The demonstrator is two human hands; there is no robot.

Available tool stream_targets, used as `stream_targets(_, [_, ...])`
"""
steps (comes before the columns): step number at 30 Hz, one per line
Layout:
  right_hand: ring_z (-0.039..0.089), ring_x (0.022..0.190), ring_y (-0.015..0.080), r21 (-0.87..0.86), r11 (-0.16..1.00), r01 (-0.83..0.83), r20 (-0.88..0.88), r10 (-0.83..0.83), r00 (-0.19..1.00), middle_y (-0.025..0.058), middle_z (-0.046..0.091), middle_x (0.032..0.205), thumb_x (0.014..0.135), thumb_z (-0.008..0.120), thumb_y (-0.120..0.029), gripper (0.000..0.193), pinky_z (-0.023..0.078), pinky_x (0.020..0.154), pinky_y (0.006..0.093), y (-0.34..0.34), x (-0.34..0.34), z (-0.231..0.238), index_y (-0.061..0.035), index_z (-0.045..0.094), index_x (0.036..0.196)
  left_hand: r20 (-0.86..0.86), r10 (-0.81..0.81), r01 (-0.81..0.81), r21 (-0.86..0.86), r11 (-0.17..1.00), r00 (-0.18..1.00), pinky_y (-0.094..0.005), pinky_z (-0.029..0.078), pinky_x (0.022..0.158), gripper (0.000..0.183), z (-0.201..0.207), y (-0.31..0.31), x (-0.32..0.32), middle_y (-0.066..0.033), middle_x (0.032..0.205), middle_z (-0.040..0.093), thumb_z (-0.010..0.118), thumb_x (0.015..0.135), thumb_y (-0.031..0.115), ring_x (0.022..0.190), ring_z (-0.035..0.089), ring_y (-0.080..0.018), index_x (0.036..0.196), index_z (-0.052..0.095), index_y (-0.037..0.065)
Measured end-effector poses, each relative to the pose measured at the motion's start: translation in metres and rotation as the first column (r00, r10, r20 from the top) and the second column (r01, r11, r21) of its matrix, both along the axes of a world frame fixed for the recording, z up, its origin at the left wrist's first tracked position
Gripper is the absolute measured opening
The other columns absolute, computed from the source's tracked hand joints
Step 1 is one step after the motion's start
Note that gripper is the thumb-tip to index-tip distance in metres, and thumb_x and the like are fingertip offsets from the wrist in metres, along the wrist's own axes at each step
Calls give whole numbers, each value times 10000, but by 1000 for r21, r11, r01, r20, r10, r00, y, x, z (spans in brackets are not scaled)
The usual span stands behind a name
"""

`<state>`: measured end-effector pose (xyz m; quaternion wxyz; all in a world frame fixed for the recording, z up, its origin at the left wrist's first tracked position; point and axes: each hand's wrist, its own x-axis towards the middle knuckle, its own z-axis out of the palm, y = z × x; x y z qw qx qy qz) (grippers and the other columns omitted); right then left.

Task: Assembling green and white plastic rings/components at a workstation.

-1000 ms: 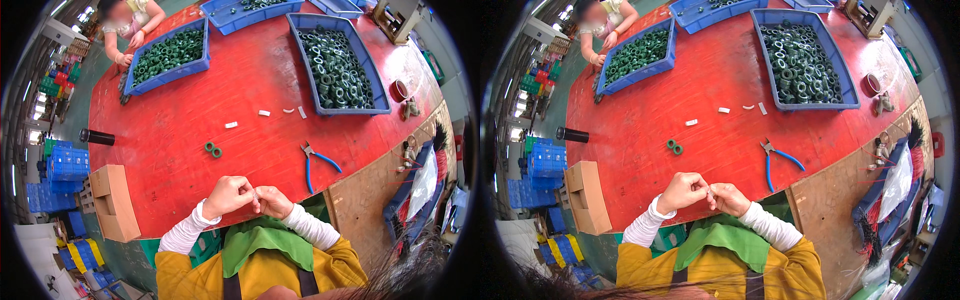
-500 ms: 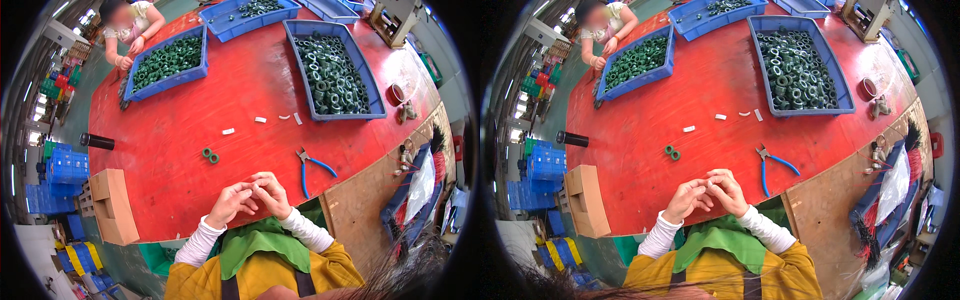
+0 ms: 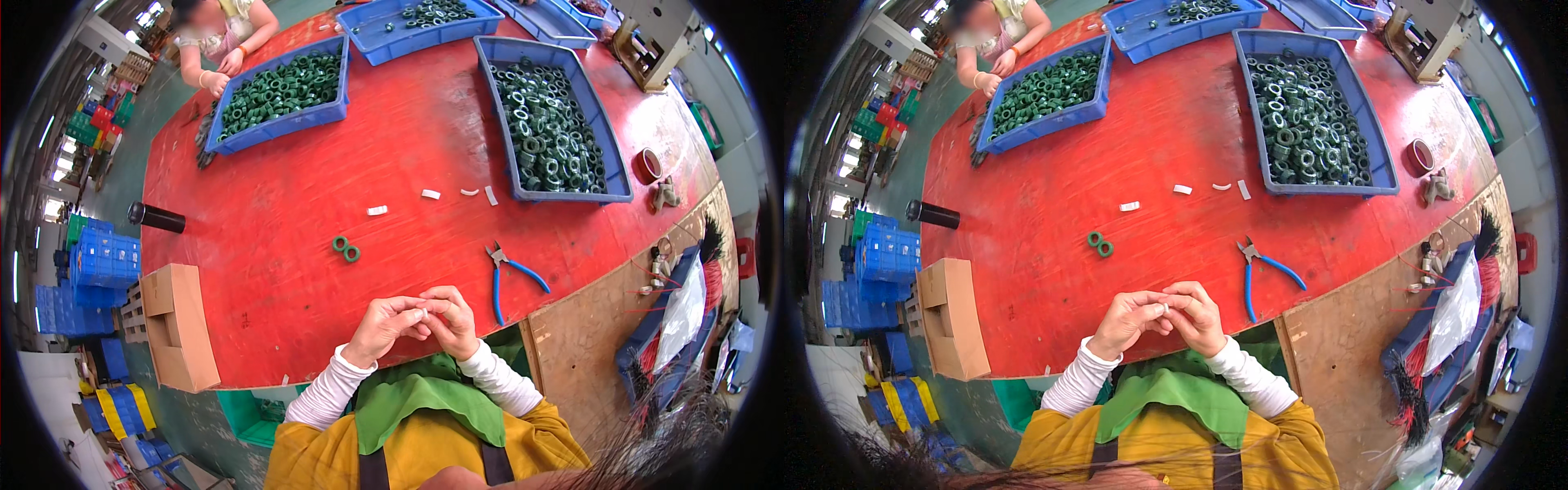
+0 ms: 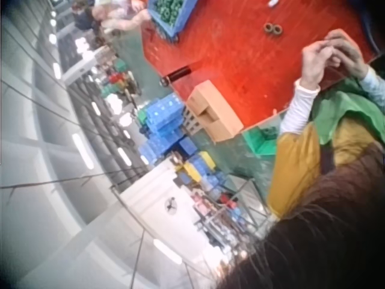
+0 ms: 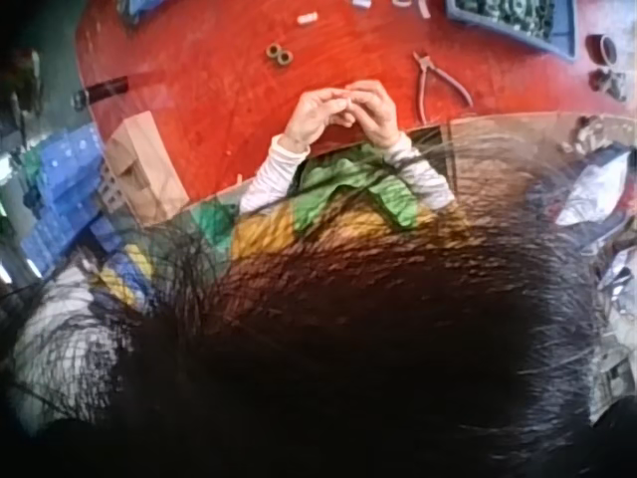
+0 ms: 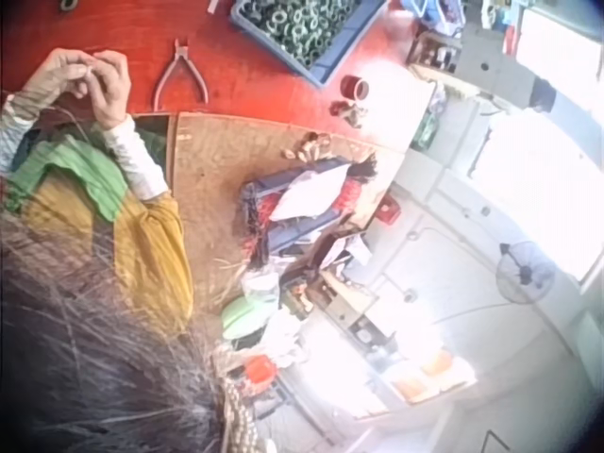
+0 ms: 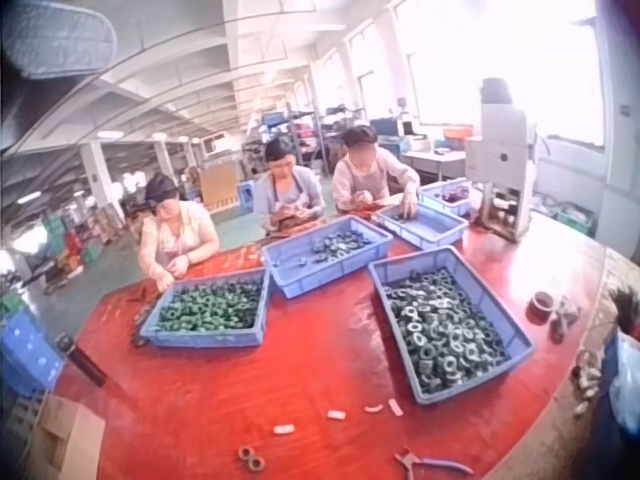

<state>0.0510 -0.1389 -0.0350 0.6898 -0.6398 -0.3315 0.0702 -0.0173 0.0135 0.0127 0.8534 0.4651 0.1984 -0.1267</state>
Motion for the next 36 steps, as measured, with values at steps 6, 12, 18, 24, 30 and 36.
stream_targets(6, [598, 910, 233, 11, 999, 51, -10, -50, 999, 116, 595, 1001, 807, 673, -39, 161, 500, 751, 317, 0, -3, -1, -44, 663, 968, 49, 26, -24, -22, 999, 998, -284, 570, 699, 240, -8, -3, 0, -97, 908, 652, 556, 920, 88, 762, 649, -145, 1106, 593, -60])
stream_targets(12, [579, 923, 221, 8, 998, 62, -45, -61, 997, 119, 579, 1022, 811, 657, -13, 169, 479, 778, 309, 0, -5, -4, -56, 643, 974, 35, 43, -42, -5, 999, 998, -294, 566, 695, 226, -6, -5, 2, -89, 904, 641, 525, 931, 101, 756, 647, -155, 1077, 608, -51])
stream_targets(18, [595, 913, 232, -7, 996, 91, -12, -91, 996, 122, 596, 1009, 797, 676, -26, 194, 497, 753, 313, -1, -5, -9, -48, 658, 989, 41, 27, -30, 68, 997, 999, -276, 560, 663, 231, -10, -8, 3, -86, 895, 644, 534, 931, 111, 719, 642, -146, 1072, 608, -55])
stream_targets(24, [572, 930, 207, 31, 995, 91, -100, -88, 991, 119, 566, 1041, 817, 647, 7, 186, 474, 782, 298, -1, -9, -13, -55, 651, 992, 65, 73, -77, 52, 996, 995, -266, 553, 658, 217, -17, -12, 2, -85, 882, 645, 524, 933, 98, 700, 633, -136, 1060, 611, -55])
stream_targets(30, [569, 929, 200, 32, 995, 93, -104, -90, 991, 119, 563, 1047, 822, 644, 9, 188, 471, 781, 292, -2, -9, -16, -54, 652, 999, 81, 70, -75, 61, 995, 994, -265, 552, 673, 210, -23, -14, 2, -87, 881, 645, 507, 936, 85, 710, 633, -138, 1053, 604, -60])
stream_targets(36, [572, 927, 204, 20, 996, 82, -108, -79, 991, 122, 567, 1040, 820, 646, 9, 182, 471, 778, 290, -4, -8, -15, -52, 655, 992, 16, 50, -51, 44, 998, 999, -265, 554, 684, 200, -15, -13, 3, -90, 896, 646, 497, 932, 64, 726, 636, -137, 1046, 604, -60])
